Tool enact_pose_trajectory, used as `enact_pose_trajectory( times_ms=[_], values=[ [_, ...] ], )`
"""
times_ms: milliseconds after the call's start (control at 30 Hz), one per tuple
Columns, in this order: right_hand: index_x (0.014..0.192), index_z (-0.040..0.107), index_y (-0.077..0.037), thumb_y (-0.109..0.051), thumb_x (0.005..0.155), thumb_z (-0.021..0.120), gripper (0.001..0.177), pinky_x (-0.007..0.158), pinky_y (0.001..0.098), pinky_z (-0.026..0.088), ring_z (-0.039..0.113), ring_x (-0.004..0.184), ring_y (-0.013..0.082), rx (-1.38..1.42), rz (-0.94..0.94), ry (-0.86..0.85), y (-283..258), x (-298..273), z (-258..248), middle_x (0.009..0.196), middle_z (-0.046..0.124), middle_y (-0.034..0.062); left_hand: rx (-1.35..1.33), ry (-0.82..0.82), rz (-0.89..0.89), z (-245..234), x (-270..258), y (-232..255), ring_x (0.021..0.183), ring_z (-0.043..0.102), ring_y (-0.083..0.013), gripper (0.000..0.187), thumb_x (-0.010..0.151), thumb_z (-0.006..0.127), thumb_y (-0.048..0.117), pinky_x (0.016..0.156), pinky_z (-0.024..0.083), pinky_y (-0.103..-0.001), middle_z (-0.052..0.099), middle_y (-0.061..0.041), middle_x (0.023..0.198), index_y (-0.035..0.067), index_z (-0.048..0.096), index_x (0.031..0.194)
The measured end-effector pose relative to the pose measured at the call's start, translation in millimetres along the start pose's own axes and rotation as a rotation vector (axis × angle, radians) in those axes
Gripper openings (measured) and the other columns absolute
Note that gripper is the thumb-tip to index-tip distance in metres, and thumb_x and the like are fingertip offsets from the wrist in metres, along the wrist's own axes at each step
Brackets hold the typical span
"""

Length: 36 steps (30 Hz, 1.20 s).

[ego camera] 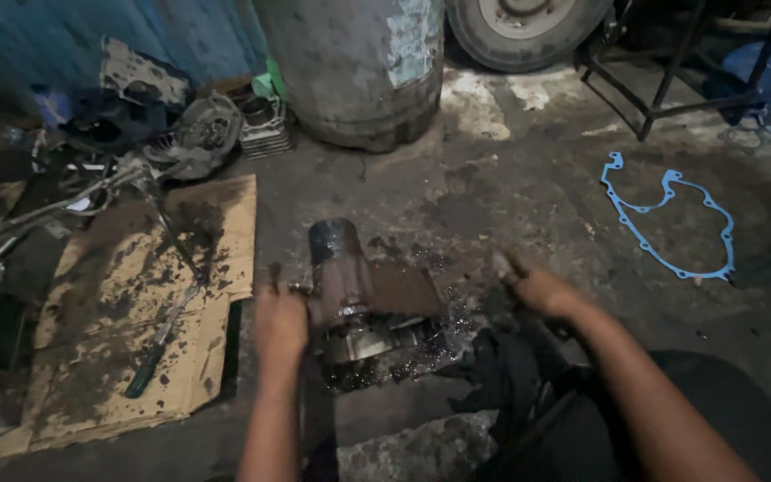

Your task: The person scrubs a greasy mechanical part with a metal scraper and a rag. They rotate the part to clean different sides and wipe away grime.

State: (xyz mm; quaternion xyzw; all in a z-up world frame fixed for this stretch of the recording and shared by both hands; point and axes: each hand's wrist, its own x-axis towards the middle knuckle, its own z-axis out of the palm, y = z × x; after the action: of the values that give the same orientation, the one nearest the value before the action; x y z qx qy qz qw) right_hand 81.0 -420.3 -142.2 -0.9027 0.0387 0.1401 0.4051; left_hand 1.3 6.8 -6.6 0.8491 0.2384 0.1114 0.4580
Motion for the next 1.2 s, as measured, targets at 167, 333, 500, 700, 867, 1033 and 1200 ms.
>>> enact_pose_trajectory(
  times_ms=[167,333,500,700,867,1033,1200],
  values=[
    [0.141,0.058,-0.014,-0.041,0.097,0.061,0.052,0.099,0.041,0.052,0.07,0.114,0.0292,-0.146,-0.223,-0.016,-55,-41,23,0.127,0.071,0.0159,-0.185,-0.02,0.199,1,5,5,0.128,0.058,-0.0417,0.068,0.103,0.029,0.054,0.107,0.041,-0.045,0.063,-0.025,0.134,0.005,0.06,0.138],
    [0.131,0.064,-0.006,-0.031,0.099,0.064,0.041,0.1,0.042,0.05,0.065,0.119,0.034,-0.051,-0.547,0.169,-93,-50,37,0.13,0.068,0.0182,0.012,-0.079,-0.094,-5,0,17,0.12,0.062,-0.044,0.088,0.103,0.021,0.069,0.105,0.042,-0.049,0.069,-0.028,0.124,0.001,0.071,0.126],
    [0.122,0.069,-0.006,-0.027,0.096,0.067,0.034,0.101,0.0418,0.051,0.066,0.116,0.036,-0.087,-0.641,0.32,-100,-38,50,0.122,0.072,0.0168,-0.039,-0.127,0.113,-7,-2,16,0.109,0.072,-0.0401,0.08,0.088,0.053,0.068,0.098,0.05,-0.045,0.074,-0.026,0.109,-0.005,0.073,0.116],
    [0.117,0.072,-0.005,-0.022,0.093,0.068,0.03,0.099,0.0451,0.048,0.067,0.113,0.0345,-0.167,-0.759,0.249,-68,-74,52,0.116,0.074,0.0153,0.073,-0.039,-0.011,-6,-4,14,0.094,0.065,-0.0484,0.07,0.094,0.057,0.055,0.089,0.049,-0.049,0.067,-0.037,0.097,-0.014,0.069,0.1],
    [0.122,0.068,-0.004,-0.022,0.097,0.068,0.031,0.099,0.0412,0.053,0.068,0.115,0.0329,0.116,-0.599,0.327,-86,-34,76,0.122,0.072,0.0163,-0.053,-0.094,0.02,-8,-5,7,0.089,0.067,-0.0405,0.063,0.089,0.054,0.051,0.085,0.049,-0.048,0.072,-0.03,0.092,-0.008,0.071,0.098],
    [0.119,0.069,0.0,-0.016,0.094,0.068,0.029,0.101,0.0422,0.049,0.065,0.117,0.0365,0.038,-0.665,0.415,-65,-72,87,0.122,0.071,0.0196,-0.016,-0.008,0.126,-6,-5,-4,0.084,0.06,-0.0349,0.066,0.093,0.054,0.054,0.082,0.046,-0.047,0.066,-0.029,0.093,-0.009,0.069,0.102],
    [0.118,0.068,-0.001,-0.009,0.09,0.068,0.03,0.096,0.0458,0.044,0.067,0.111,0.0389,-0.05,-0.744,0.548,-90,-52,80,0.118,0.072,0.0196,-0.101,-0.093,0.036,-5,1,6,0.079,0.064,-0.0324,0.065,0.087,0.054,0.055,0.078,0.049,-0.046,0.07,-0.023,0.084,-0.008,0.07,0.096]
  ],
)
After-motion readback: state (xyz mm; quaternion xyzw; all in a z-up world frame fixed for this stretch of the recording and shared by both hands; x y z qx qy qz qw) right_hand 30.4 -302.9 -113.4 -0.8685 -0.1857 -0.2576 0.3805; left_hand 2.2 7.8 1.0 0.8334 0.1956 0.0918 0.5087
